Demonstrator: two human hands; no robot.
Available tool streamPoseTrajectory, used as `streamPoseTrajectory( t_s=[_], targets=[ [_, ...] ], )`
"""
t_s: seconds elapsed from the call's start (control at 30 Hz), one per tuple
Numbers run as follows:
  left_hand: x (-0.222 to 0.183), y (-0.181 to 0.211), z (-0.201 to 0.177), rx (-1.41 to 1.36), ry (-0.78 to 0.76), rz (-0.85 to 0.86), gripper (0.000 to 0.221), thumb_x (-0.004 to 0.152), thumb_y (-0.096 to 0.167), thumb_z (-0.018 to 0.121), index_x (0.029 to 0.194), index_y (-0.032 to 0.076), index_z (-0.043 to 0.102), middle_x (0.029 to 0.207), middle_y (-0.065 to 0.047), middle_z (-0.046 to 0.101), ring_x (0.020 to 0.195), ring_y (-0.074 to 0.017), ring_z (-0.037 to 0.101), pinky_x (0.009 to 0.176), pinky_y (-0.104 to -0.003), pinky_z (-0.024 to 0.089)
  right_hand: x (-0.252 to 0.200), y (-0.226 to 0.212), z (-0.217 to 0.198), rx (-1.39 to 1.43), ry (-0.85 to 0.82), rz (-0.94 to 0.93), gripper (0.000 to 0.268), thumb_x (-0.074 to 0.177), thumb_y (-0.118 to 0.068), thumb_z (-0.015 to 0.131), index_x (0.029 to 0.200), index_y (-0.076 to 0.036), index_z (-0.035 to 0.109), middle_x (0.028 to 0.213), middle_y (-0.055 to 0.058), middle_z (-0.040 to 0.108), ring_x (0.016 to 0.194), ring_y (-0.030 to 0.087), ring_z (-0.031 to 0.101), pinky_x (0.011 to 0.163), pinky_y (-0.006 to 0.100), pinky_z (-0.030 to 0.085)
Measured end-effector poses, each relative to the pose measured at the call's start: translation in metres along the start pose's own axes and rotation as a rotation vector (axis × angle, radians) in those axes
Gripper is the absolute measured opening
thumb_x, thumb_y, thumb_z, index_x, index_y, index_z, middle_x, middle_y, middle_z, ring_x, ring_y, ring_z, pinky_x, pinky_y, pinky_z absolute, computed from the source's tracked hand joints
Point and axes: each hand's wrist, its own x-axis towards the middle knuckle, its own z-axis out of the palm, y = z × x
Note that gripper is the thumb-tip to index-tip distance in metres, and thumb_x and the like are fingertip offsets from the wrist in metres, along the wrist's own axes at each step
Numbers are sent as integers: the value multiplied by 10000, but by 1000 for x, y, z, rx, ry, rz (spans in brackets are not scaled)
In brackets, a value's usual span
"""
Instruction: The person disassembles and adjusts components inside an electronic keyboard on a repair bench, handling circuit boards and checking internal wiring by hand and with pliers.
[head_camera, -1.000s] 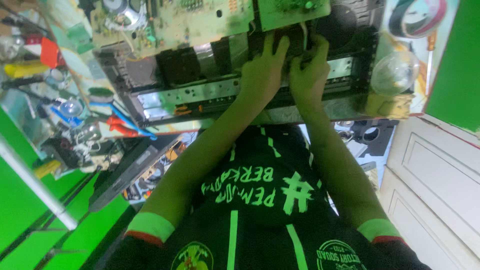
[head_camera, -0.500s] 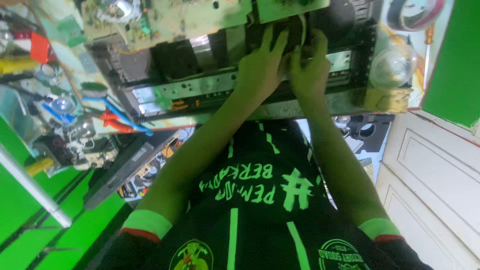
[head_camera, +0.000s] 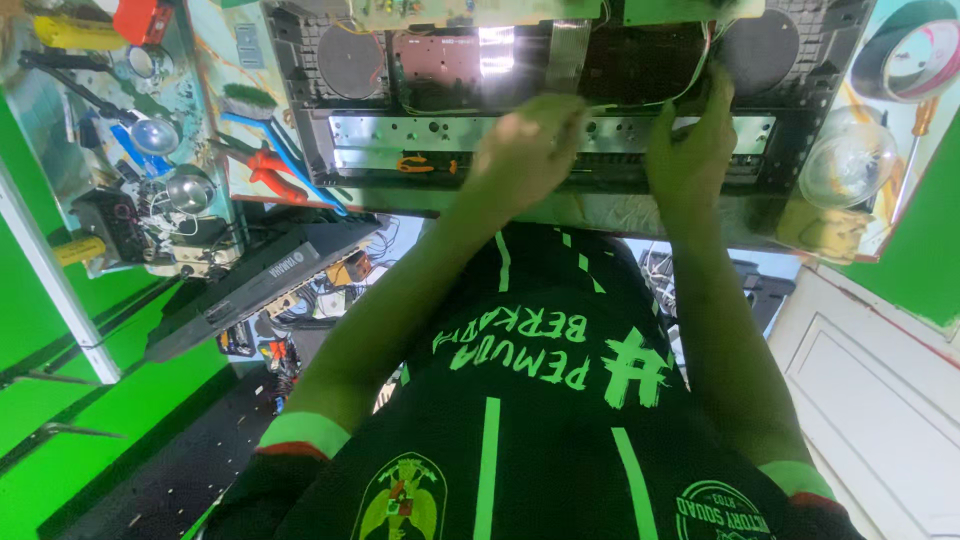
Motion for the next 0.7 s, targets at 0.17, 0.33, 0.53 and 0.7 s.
streamPoseTrajectory(
  t_s=[0.17, 0.33, 0.53, 0.7],
  targets=[
    [-43, -66, -42, 181, 624, 40, 208, 1089, 233, 576, 1254, 150, 672, 1288, -114, 648, 914, -259, 768, 664, -342, 641, 8, -13, 5, -352, -42, -15, 390, 1091, -96, 718, 1445, -58, 557, 1257, 207, 641, 920, 267, 727, 671, 331, 608],
    [-30, -117, -57, 266, 558, 54, 569, 1007, 215, 606, 1526, 47, 443, 1530, -347, 432, 974, -405, 749, 582, -332, 647, 29, -19, 21, -433, -7, -211, 512, 1077, -173, 676, 1510, -24, 446, 1345, 211, 578, 908, 320, 691, 735, 329, 614],
    [-10, -127, -49, 397, 453, -24, 544, 1111, 309, 612, 1597, 152, 426, 1547, -285, 431, 1028, -414, 750, 704, -408, 647, 28, -9, 21, -466, -224, 8, 522, 1116, -124, 650, 1575, 29, 455, 1447, 303, 511, 1060, 367, 688, 871, 429, 618],
    [-14, -132, -56, 243, 346, -70, 510, 1064, 247, 612, 1529, 121, 447, 1576, -315, 404, 941, -407, 752, 654, -420, 645, 21, -5, 23, -485, -131, -180, 589, 1031, -62, 668, 1564, 33, 436, 1521, 254, 448, 1382, 454, 575, 1168, 473, 519]
  ],
)
